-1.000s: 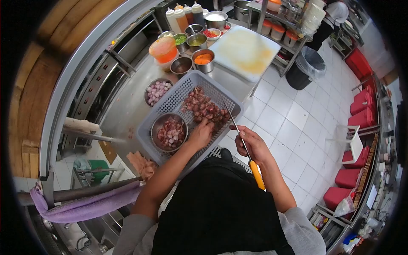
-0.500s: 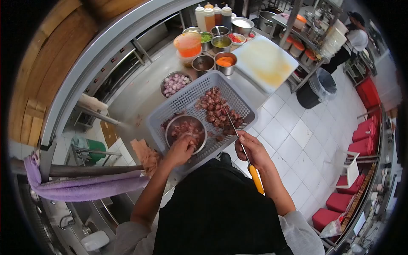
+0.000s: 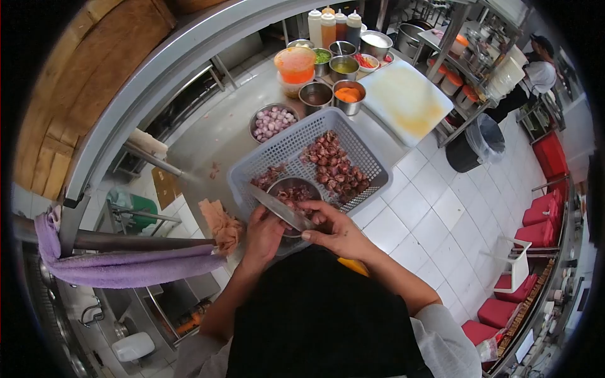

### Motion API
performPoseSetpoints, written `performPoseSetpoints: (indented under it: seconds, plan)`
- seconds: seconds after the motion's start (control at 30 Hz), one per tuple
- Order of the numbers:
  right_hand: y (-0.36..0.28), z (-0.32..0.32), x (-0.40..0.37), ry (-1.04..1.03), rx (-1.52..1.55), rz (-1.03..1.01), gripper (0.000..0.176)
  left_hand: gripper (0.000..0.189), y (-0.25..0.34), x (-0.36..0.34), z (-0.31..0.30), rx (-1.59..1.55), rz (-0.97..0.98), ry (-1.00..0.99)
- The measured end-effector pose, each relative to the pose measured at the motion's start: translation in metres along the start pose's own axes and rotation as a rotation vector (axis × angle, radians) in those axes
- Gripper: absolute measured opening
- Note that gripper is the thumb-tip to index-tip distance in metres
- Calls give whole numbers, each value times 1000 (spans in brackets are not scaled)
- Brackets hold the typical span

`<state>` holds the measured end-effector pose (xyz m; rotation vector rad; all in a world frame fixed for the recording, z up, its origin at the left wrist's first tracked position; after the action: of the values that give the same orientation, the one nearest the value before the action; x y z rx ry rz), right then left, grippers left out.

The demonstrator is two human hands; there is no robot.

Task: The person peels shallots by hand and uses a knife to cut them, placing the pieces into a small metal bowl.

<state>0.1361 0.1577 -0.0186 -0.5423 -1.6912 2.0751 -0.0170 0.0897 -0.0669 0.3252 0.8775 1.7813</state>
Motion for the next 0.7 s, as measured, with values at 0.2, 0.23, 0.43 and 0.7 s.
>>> performPoseSetpoints:
  seconds: [0.2,0.23,0.43,0.7]
  plan:
    - [-15,7,5,-37,-148,-67,57,25,3,-6,0,-43,49,-57]
    - [-15,7,5,-25,-131,-69,57,25,3,-6,-1,-10,62,-33]
    - [-7,1,8,-35,18,-24,54,22,7,-10,17,-19,5,-21]
    - [-10,-2,4,-26,-39,-27,56,28,13,-9,31,73,23,-39]
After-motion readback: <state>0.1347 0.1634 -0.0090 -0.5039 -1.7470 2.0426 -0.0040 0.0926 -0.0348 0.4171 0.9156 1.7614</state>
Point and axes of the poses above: each hand's wrist, its own x-axis towards the middle knuckle, its own z-axis out of the palm, y = z × x, the point moved 7 cm from there along x, towards the middle knuckle, and after that the axes turned 3 degrees about -x, right-handed, at the moved point
